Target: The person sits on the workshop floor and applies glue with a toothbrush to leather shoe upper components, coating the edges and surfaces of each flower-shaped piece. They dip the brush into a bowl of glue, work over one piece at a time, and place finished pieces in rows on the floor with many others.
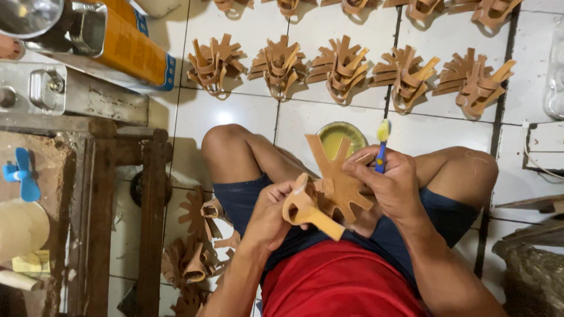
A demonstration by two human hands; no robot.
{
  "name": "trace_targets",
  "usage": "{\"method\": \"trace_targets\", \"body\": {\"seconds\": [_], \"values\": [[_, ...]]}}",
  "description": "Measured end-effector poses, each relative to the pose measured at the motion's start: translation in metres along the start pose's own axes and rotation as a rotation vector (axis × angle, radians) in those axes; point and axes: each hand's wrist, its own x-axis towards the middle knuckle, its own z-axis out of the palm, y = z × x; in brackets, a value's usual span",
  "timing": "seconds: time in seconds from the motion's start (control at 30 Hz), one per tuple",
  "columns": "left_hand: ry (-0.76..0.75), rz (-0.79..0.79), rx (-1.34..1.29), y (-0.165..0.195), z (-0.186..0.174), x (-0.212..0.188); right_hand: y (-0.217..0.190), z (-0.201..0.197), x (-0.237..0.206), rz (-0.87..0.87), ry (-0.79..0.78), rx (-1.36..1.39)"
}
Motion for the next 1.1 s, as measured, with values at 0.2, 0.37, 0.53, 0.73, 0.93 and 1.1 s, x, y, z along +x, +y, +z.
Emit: {"method": "trace_targets", "body": {"seconds": [0.2,0.37,0.53,0.73,0.93,1.1], "values": [[0.021,-0.047,-0.051,-0.016,-0.014,-0.001,-0.021,0.013,0.004,-0.072,0.012,-0.078],[-0.047,-0.017,-0.184,-0.005,-0.003,-0.005,-0.018,0.014,0.005,0.099,0.047,-0.122],[0.145,0.308,0.168,0.001,0.014,-0.001,-0.001,0.005,0.008,-0.012,-0.052,-0.097],[0.205,0.344,0.141,0.01,0.012,-0.004,0.041,-0.028,0.043,0.144,-0.127,-0.334],[0.132,0.344,0.091,0.019,0.012,-0.004,0.061,-0.023,0.069,-0.277,-0.274,-1.233],[0.11,0.281,0.01,0.025,0.013,-0.006,0.042,-0.027,0.064,0.478,-0.244,-1.136]]}}
